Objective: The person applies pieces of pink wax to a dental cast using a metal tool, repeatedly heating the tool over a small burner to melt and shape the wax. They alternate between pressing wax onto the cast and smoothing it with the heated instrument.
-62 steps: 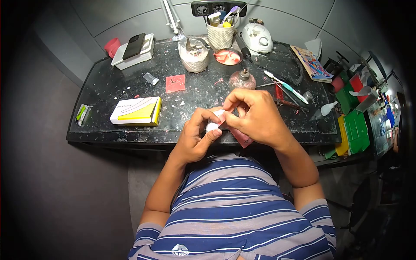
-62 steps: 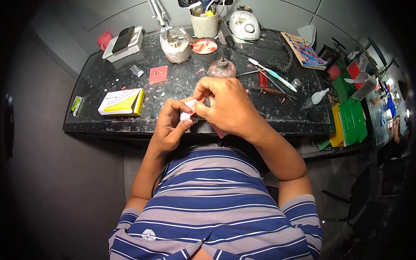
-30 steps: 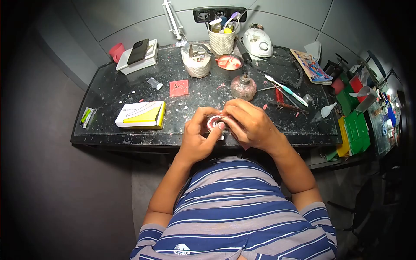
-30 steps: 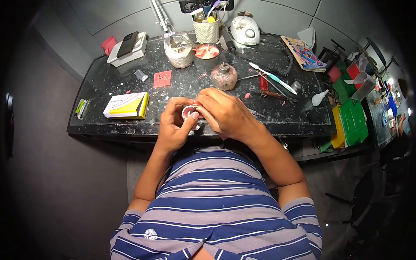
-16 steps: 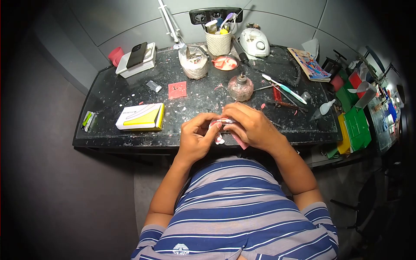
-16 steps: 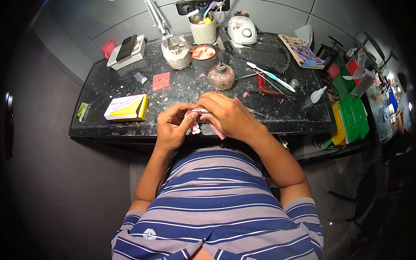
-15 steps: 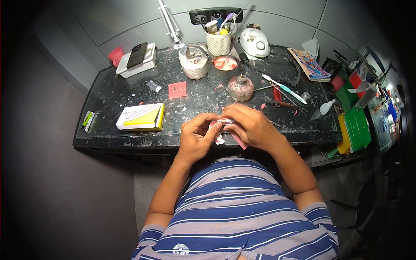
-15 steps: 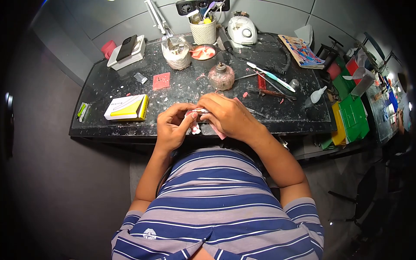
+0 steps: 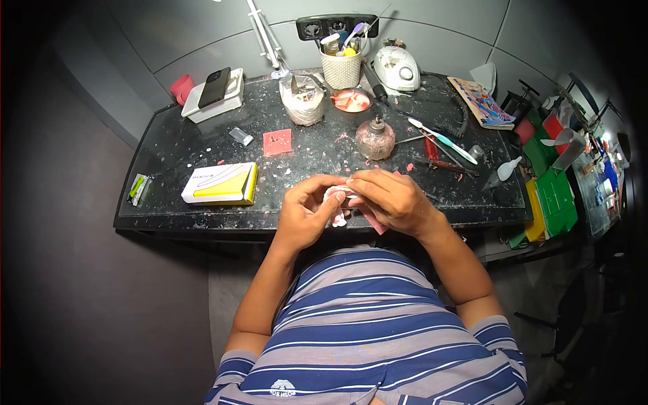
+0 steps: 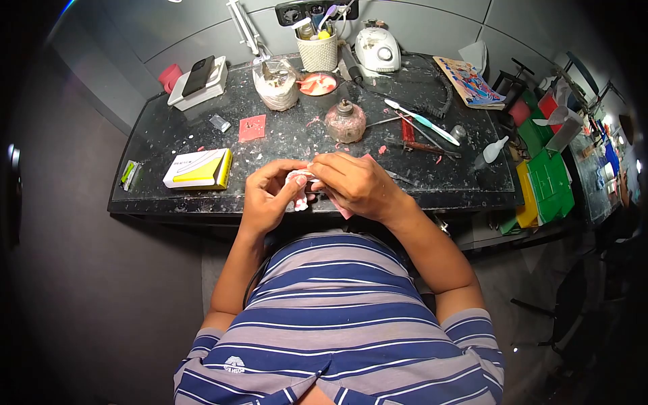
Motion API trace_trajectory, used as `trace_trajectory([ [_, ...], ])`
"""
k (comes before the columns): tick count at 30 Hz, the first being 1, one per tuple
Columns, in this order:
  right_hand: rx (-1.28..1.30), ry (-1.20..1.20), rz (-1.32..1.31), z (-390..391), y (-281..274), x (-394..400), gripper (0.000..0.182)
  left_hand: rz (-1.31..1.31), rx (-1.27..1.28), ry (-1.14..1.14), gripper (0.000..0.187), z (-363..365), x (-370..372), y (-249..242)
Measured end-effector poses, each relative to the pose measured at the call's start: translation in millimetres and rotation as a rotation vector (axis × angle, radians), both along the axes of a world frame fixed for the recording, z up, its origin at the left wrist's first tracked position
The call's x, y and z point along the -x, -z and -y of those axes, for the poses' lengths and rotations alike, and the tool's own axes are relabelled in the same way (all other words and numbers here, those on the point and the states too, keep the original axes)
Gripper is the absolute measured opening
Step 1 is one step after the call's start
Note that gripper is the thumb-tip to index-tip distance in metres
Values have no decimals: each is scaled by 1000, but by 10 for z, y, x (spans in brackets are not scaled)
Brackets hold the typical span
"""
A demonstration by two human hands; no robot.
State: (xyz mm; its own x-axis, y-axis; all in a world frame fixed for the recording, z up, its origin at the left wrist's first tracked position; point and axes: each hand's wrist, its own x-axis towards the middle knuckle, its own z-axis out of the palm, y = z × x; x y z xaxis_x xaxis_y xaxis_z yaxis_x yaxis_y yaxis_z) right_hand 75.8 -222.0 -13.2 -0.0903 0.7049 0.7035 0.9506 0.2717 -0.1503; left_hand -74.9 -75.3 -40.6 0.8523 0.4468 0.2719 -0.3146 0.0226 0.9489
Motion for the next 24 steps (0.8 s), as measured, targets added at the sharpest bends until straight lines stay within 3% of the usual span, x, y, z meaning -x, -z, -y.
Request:
trace_trajectory([
  [6,24,-1,-72,19,23,22,32,-18,-202,15,16,-33,22,17],
  [11,25,-67,-134,-1,22,6,30,-4,-199,35,15,-42,20,40],
  [19,10,-35,-4,-9,33,2,41,-75,-223,-17,15,-3,32,13],
  [21,19,-41,-14,-17,24,2,41,18,3,11,14,34,21,-44],
  [24,22,-46,-15,-23,32,3,41,13,-72,33,15,-36,42,21],
])
